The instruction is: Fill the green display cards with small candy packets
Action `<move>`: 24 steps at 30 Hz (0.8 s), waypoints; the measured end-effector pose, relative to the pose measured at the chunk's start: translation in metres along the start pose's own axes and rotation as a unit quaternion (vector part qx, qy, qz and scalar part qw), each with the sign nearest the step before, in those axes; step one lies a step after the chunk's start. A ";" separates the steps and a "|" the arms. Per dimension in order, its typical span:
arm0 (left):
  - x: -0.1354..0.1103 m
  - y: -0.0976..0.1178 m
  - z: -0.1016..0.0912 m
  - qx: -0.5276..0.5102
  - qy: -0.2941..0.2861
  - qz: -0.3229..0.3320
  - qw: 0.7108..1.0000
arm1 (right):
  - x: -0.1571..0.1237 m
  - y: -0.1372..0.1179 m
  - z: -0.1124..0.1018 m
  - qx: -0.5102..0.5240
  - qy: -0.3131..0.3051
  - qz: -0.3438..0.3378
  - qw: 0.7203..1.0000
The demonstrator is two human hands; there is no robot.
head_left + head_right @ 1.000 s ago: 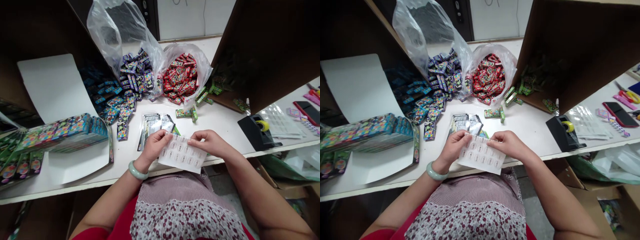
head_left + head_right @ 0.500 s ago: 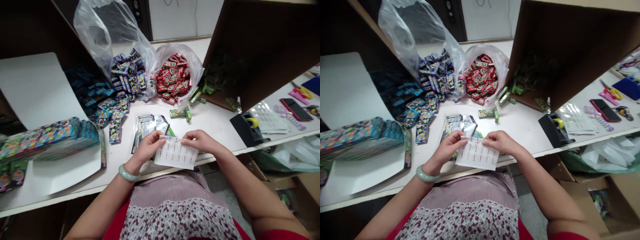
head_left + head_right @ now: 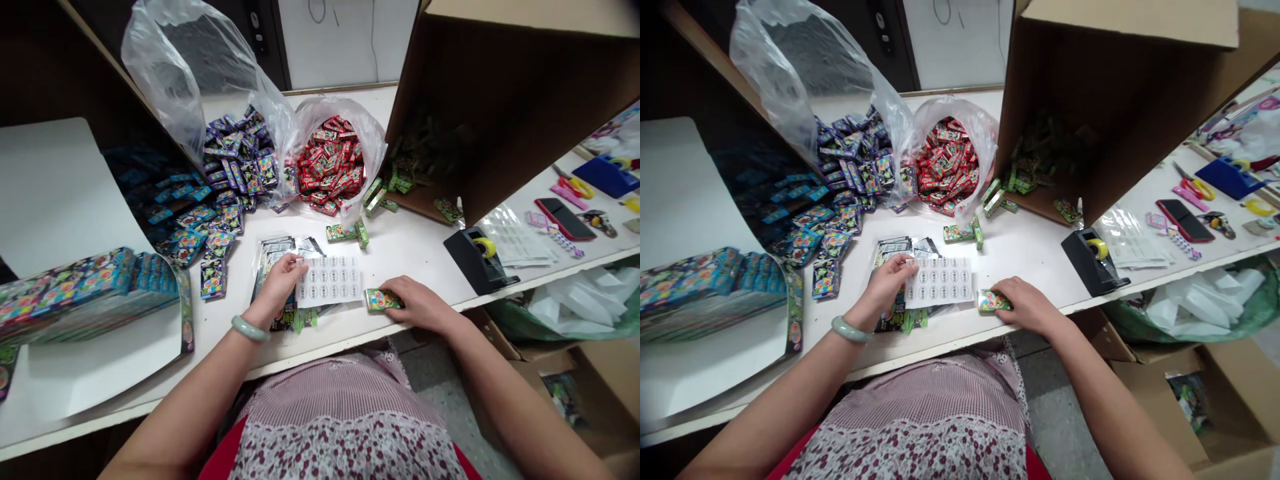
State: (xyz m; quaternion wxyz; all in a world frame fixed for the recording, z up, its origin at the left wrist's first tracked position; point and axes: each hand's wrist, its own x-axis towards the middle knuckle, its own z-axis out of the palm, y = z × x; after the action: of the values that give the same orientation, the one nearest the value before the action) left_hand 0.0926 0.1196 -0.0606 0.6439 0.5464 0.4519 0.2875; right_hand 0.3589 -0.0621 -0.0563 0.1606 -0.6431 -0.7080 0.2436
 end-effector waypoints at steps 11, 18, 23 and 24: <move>-0.001 -0.016 0.085 0.148 -0.118 0.052 0.981 | 0.005 -0.031 -0.007 0.011 0.018 -0.017 1.000; -0.001 -0.007 0.079 0.412 -0.143 0.186 0.881 | 0.023 -0.018 -0.013 0.064 0.024 0.027 0.997; 0.020 -0.019 0.071 0.490 -0.150 0.196 0.836 | 0.090 0.006 -0.124 0.435 0.336 0.066 0.833; 0.025 -0.021 0.067 0.477 -0.147 0.208 0.841 | 0.107 0.013 -0.149 0.467 0.380 0.064 0.796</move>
State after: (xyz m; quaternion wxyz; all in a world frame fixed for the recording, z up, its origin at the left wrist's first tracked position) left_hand 0.1608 0.1063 -0.0875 0.2877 0.9029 0.3089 0.0806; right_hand 0.4369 0.0652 0.0508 0.6811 -0.5751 -0.3478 0.2905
